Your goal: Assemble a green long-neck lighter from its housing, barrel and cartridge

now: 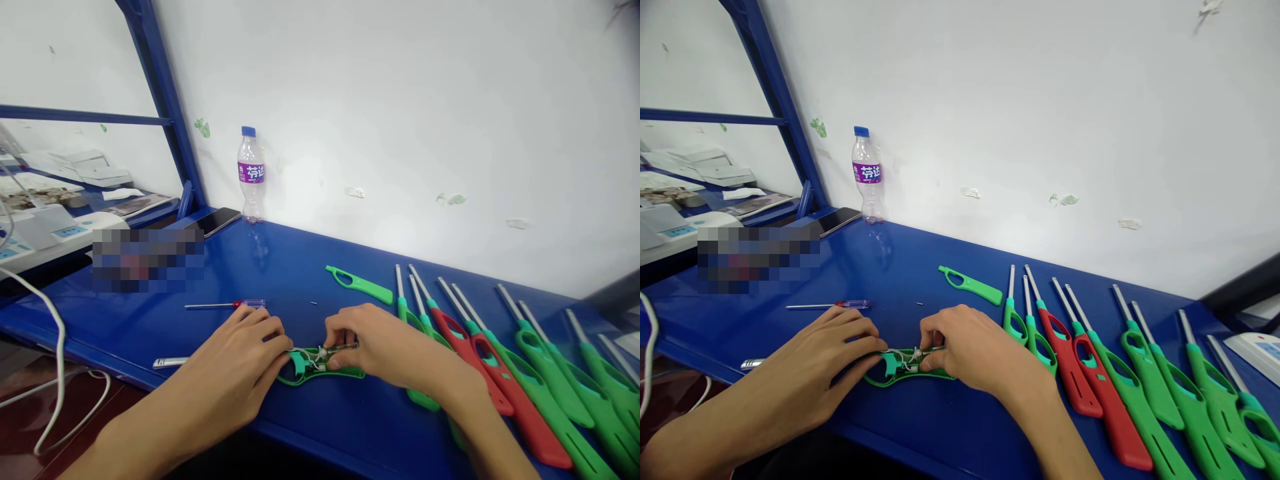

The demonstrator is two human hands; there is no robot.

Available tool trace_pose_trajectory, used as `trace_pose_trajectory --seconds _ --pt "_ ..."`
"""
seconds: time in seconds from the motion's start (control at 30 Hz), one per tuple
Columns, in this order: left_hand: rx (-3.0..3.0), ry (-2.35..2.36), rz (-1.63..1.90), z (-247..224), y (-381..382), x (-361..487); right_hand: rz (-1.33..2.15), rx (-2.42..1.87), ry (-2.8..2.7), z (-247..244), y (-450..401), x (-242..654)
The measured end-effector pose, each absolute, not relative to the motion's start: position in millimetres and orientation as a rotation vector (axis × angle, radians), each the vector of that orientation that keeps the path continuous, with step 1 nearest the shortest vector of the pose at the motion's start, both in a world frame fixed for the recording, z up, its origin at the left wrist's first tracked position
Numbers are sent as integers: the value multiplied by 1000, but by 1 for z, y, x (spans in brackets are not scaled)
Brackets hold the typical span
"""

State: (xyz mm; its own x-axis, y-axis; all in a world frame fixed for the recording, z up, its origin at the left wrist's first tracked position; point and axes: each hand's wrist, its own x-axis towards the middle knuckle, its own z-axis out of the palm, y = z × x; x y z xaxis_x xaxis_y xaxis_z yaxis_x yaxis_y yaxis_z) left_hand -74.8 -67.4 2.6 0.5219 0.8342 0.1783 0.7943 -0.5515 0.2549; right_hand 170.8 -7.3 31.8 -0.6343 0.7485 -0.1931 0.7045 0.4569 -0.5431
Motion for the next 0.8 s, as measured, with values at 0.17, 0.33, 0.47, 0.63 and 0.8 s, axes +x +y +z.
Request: trace_pose_trajectory --seconds 0.17,0.33,0.47,0.63,0.8 --pt "2660 1384 404 -3 -62 -78 896 -1325 -2628 32 -7 170" --pt "2689 1392 444 -9 -56 -81 878 -1316 -2623 32 -9 168" --pt "2670 1438 427 -12 -55 -82 838 -1318 -2631 34 -10 167" --pt "2676 1443 293 -6 -58 -77 816 -1305 -2635 33 -10 168" --pt "2825 1483 69 0 -67 -68 820 -1285 -2632 30 -7 170"
